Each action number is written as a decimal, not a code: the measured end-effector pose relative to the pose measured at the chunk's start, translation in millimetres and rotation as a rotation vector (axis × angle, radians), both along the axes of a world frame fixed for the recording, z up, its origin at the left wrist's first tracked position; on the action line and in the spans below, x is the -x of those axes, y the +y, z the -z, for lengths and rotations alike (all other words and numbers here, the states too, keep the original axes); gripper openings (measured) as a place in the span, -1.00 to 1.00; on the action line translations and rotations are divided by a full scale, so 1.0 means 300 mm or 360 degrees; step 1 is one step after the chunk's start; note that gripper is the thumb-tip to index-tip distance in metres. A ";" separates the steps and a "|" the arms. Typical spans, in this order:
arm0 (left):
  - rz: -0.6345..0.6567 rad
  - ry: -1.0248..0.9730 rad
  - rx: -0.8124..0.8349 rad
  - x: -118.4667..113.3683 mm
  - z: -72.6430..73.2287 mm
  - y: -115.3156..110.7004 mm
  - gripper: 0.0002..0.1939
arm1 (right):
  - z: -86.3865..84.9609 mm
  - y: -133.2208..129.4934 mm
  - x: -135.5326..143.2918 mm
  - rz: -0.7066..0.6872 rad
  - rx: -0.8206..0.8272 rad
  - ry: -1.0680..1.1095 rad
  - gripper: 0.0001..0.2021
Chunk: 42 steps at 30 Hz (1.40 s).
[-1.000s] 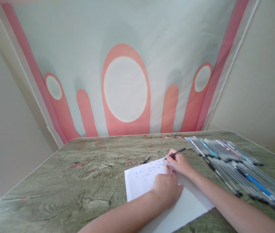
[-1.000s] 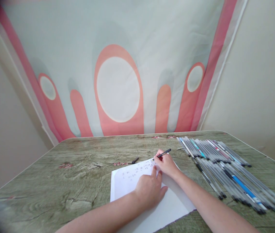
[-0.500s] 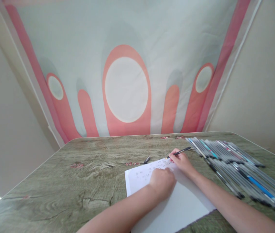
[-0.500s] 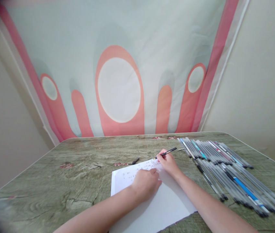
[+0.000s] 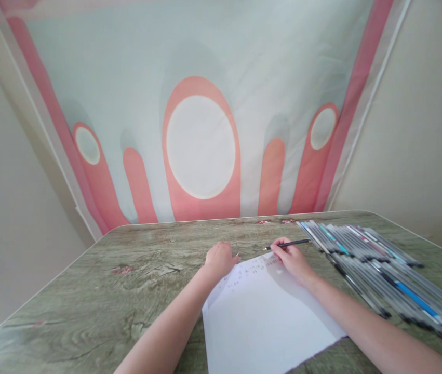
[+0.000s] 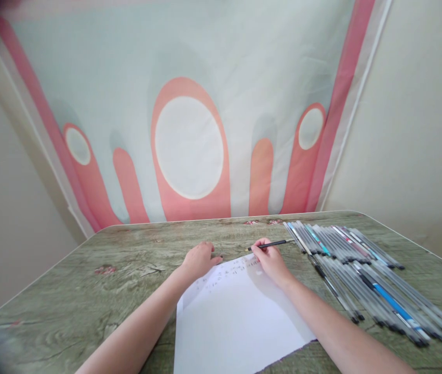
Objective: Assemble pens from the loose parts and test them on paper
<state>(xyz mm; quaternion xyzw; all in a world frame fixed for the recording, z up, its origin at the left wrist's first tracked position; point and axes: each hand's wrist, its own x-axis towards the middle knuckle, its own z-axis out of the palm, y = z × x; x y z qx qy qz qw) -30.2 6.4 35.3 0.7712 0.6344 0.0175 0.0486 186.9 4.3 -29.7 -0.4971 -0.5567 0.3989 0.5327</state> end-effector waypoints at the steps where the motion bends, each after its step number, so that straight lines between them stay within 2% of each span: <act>1: -0.0004 0.0013 0.0039 0.004 -0.003 0.001 -0.64 | -0.001 0.001 -0.001 -0.0006 0.0008 0.0033 -0.80; 5: -0.0016 0.0042 0.0111 0.013 -0.016 0.005 -0.79 | -0.006 0.005 -0.004 -0.0017 0.0036 0.0107 -0.75; 9: -0.0011 0.0032 0.0117 0.016 -0.013 0.009 -0.84 | -0.006 0.007 -0.004 -0.0048 0.0047 0.0152 -0.76; 13: 0.0015 -0.0081 0.0043 0.010 0.023 0.018 -0.80 | -0.004 0.003 0.004 -0.0053 0.0028 0.0043 -0.78; 17: 0.0033 -0.0262 -0.0115 0.001 0.072 0.031 -0.77 | -0.004 -0.003 0.011 0.0057 0.0002 -0.0153 -0.79; 20: 0.0033 -0.0305 -0.0165 0.004 0.089 0.037 -0.72 | -0.005 -0.004 0.010 0.0102 -0.0009 -0.0252 -0.80; 24: 0.0087 -0.0292 -0.0201 0.008 0.085 0.032 -0.71 | -0.006 -0.003 0.008 0.0060 -0.0043 -0.0325 -0.83; 28: 0.0055 -0.0252 -0.0180 0.003 0.082 0.024 -0.69 | -0.003 -0.003 0.007 0.0033 -0.0071 -0.0355 -0.86; 37: 0.0105 -0.0277 -0.0244 0.009 0.104 0.033 -0.68 | 0.004 0.000 0.008 0.0083 -0.0152 -0.0499 -0.87; 42: 0.0084 -0.0207 -0.0185 0.001 0.090 0.027 -0.67 | 0.005 0.001 0.008 0.0080 -0.0140 -0.0486 -0.89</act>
